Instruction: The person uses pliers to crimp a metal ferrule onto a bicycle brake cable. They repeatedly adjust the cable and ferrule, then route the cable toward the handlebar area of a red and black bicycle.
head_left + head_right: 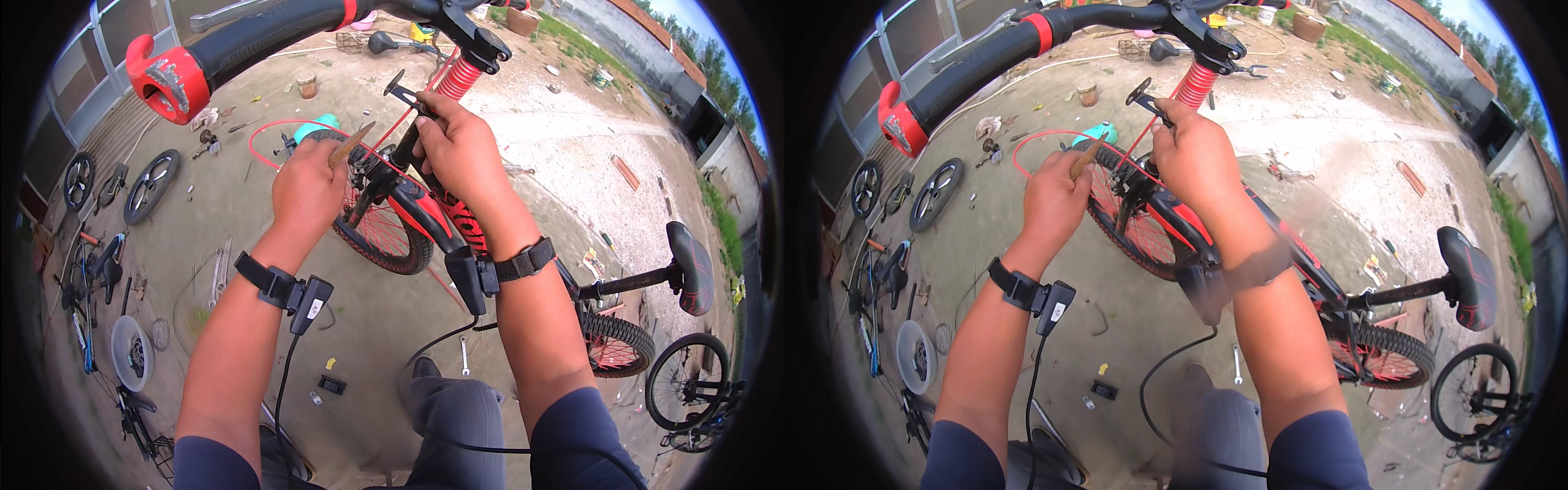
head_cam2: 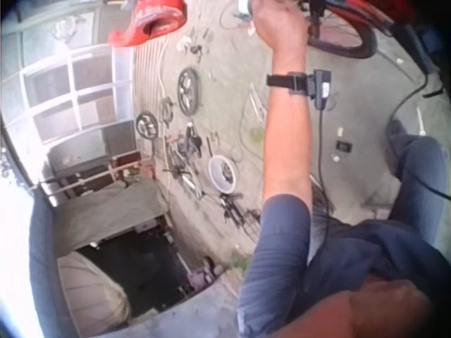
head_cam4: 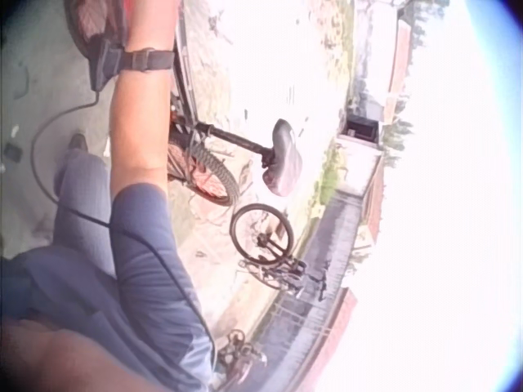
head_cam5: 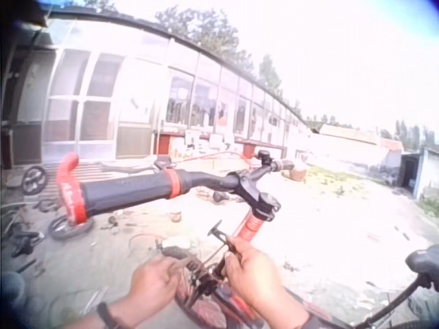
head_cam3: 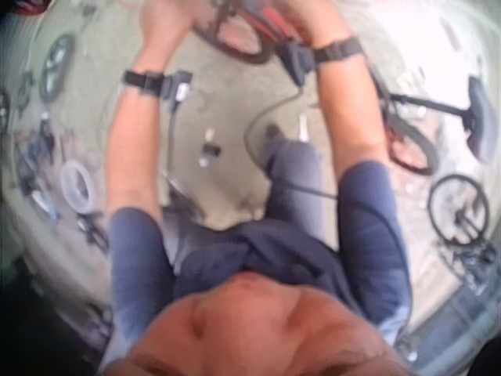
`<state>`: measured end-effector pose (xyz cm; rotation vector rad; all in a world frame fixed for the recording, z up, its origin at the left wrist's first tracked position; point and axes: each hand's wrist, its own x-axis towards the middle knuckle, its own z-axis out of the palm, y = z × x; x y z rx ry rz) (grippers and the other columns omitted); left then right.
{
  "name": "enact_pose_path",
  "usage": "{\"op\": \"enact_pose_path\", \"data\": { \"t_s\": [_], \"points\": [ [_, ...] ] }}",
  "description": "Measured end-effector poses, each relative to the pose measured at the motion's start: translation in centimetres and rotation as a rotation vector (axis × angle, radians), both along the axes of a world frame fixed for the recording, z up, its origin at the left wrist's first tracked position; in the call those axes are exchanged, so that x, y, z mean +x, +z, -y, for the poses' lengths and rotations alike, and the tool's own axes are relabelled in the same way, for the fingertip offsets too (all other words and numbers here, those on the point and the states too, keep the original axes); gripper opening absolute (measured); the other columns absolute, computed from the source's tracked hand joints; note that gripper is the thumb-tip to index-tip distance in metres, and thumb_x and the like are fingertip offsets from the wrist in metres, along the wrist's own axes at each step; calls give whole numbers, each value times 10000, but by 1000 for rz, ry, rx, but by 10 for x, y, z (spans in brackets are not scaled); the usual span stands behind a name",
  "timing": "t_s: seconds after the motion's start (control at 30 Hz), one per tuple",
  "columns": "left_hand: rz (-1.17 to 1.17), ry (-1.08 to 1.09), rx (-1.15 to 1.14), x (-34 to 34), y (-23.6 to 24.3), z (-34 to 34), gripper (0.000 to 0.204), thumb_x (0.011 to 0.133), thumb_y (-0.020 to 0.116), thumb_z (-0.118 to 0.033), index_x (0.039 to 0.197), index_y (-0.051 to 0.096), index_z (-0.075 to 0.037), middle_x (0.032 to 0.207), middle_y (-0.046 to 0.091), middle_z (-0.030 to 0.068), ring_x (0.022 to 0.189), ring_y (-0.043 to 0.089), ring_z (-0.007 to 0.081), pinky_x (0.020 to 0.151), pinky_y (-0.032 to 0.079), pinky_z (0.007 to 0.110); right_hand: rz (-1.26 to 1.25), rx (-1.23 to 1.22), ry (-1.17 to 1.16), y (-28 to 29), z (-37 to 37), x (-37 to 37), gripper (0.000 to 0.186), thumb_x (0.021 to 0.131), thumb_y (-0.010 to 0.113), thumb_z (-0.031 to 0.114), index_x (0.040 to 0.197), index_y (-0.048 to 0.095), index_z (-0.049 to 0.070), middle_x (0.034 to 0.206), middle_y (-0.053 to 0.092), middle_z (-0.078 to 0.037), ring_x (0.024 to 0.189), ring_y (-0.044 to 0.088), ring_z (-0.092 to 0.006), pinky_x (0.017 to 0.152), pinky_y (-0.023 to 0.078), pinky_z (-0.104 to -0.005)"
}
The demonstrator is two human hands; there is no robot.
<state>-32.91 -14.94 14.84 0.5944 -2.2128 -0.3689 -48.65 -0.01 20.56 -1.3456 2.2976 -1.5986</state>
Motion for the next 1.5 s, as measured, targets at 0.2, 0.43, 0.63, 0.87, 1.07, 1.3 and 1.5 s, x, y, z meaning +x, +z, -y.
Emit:
{"op": "enact_pose_path", "data": {
  "t_s": [0.2,0.43,0.63,0.87,1.07,1.3,1.5],
  "points": [
    [1,-32,-176,-34,-6,20,187,868,730,-102,1053,744,-125,995,657,113,868,682,364,714,555,497,-104,7,-8,-19,17,-18,459,975,574,124,1403,594,-42,862,699,-206,776,670,-317,736,534,-414],
    [17,-62,-270,-61,-9,38,230,831,747,-69,1056,733,-115,950,626,105,868,676,355,720,545,473,-191,-23,-51,-21,19,-15,451,924,563,106,1330,626,-79,938,707,-342,898,709,-484,845,554,-547],
    [-8,-121,-290,-75,-8,40,264,811,743,-33,1062,733,-114,942,620,103,860,672,349,713,544,458,-291,38,-107,-15,20,-10,437,923,574,104,1321,622,-72,883,716,-311,825,715,-473,784,567,-560],
    [-99,-170,-291,-83,-6,42,284,801,732,2,1061,729,-114,927,615,104,845,667,348,709,538,448,-306,44,-120,-12,22,-8,438,930,576,109,1315,613,-97,830,708,-305,787,715,-469,741,571,-557],
    [-173,-242,-307,-94,1,41,261,818,722,5,1052,731,-111,932,623,108,843,667,356,704,533,453,-493,152,-232,-5,25,-4,508,898,603,85,1362,563,-120,781,718,-262,717,733,-431,662,587,-526],
    [-166,-223,-285,-95,3,40,231,801,754,-24,1003,743,-134,920,627,93,855,680,335,714,554,452,-664,350,-287,6,23,-8,322,862,630,49,1161,580,-58,730,722,-208,688,756,-382,611,607,-478],
    [-166,-209,-256,-93,-2,44,263,800,742,-15,1034,739,-136,947,628,100,880,677,342,735,553,455,-610,383,-336,5,27,-4,205,872,628,34,1059,561,-17,751,726,-210,725,765,-382,635,612,-485]
  ]
}}
